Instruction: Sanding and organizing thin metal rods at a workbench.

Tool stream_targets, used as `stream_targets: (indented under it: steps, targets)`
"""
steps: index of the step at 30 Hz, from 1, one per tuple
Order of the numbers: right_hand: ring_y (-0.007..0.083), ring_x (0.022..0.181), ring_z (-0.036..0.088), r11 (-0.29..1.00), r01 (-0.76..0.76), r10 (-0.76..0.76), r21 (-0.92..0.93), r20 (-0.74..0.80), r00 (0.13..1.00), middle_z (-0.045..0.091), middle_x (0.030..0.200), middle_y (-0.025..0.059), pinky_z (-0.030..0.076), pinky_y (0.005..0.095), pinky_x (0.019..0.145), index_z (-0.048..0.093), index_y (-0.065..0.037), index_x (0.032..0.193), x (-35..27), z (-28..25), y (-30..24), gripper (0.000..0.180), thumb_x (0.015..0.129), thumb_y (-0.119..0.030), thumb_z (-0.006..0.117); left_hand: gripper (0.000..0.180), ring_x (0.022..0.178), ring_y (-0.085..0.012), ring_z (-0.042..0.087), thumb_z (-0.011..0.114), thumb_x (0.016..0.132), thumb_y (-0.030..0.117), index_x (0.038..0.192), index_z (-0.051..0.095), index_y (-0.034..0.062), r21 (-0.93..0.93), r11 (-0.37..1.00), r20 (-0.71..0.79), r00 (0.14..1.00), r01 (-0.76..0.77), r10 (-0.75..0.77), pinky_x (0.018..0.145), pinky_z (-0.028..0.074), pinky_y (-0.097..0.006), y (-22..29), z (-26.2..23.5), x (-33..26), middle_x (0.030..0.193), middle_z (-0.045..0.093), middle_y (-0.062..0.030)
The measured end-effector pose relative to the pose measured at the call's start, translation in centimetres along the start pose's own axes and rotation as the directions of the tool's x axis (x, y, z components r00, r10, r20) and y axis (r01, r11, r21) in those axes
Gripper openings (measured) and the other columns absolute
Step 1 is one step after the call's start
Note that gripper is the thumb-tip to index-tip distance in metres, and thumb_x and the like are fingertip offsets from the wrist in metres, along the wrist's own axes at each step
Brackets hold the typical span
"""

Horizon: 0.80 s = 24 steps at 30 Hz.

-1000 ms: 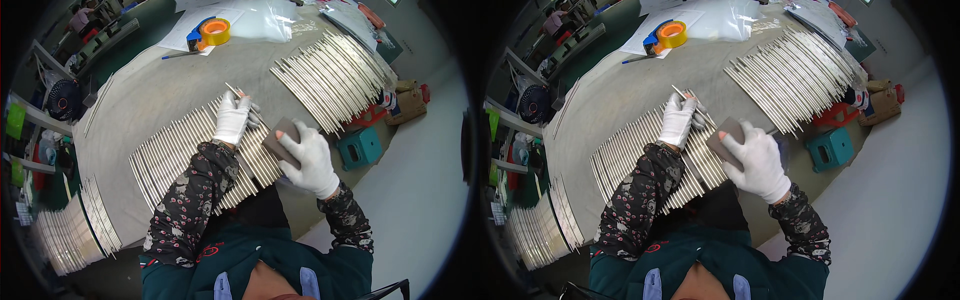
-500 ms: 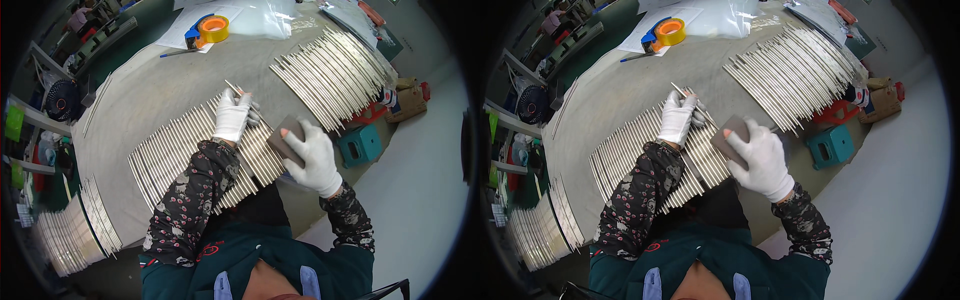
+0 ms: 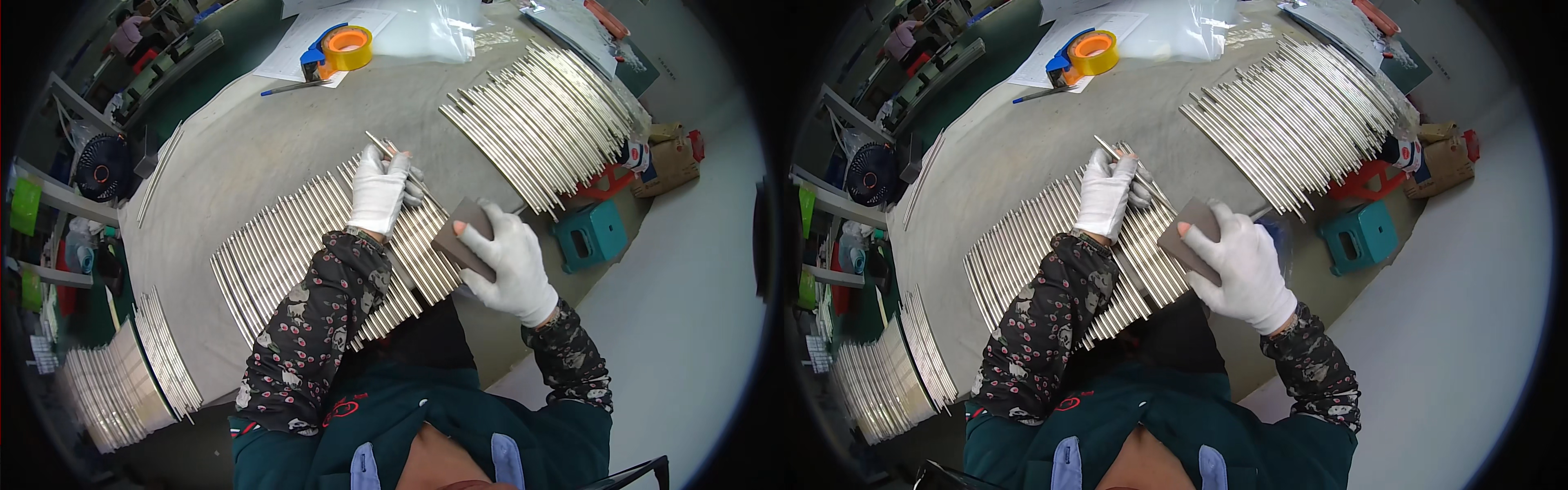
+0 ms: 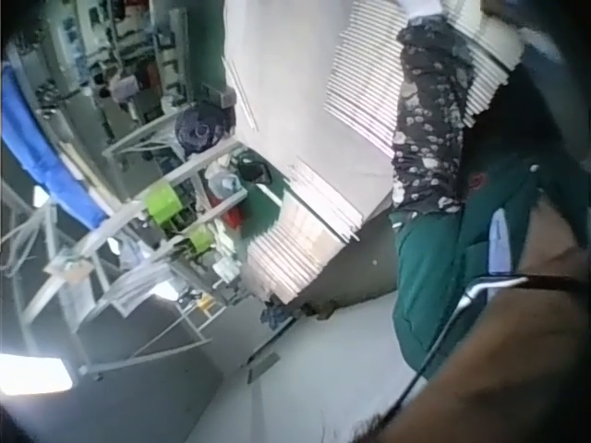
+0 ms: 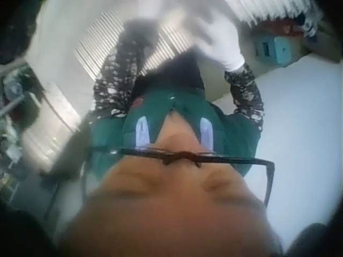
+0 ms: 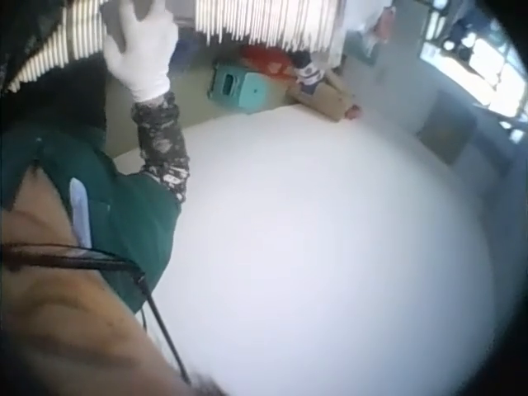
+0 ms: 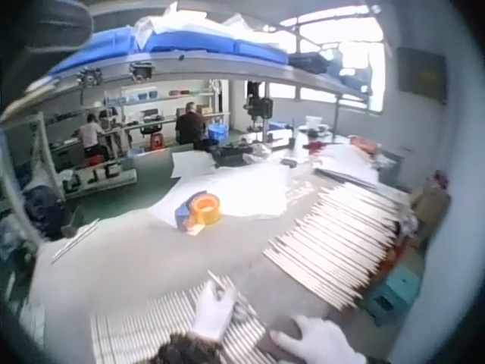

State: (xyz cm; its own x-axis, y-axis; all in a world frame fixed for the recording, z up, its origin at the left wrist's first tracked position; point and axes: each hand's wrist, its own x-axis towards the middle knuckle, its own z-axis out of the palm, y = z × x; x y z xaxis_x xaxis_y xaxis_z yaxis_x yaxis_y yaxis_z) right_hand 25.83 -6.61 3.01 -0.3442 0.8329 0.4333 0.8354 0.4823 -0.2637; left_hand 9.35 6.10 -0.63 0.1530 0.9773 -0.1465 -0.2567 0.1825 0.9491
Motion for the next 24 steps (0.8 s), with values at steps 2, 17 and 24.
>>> stream_targets:
  steps: [2,17,24]
  targets:
    - [0.0359,0.089,0.057,0.987,-0.152,0.15,-0.057,-0.029,0.988,0.051,0.118,0.0262,0.048,0.0421,0.077,0.061,-0.011,0.114,-0.1,0.3,1.0,0.052,0.065,-0.023,0.07,0.015,0.043,-0.0125,0.054,0.051,0.095,0.012,0.098,0.039,0.0035,-0.024,1.0,0.0,1.0,0.001,-0.001,0.035,0.044,-0.024,-0.2,-0.3,-0.1,0.068,0.06,-0.0111]
    - [0.0337,0.085,0.056,0.964,-0.133,0.13,-0.229,-0.031,0.991,0.05,0.118,0.0264,0.047,0.0418,0.073,0.061,-0.012,0.115,2.1,1.0,0.2,0.05,0.066,-0.022,0.068,0.014,0.04,-0.0079,0.05,0.054,0.095,0.014,0.097,0.043,0.0052,0.051,0.999,-0.008,1.0,-0.005,0.005,0.034,0.041,-0.021,-0.4,-0.1,-0.3,0.068,0.062,-0.0083]
    - [0.0343,0.084,0.057,0.998,0.018,-0.016,-0.064,0.046,0.999,0.052,0.116,0.0278,0.048,0.0417,0.071,0.062,-0.007,0.115,2.1,0.9,-0.3,0.053,0.066,-0.023,0.07,0.015,0.039,-0.0076,0.049,0.055,0.094,0.015,0.096,0.044,0.0045,0.051,0.999,-0.024,1.0,-0.016,0.017,0.033,0.04,-0.021,-0.5,-0.2,-0.4,0.068,0.061,-0.0076]
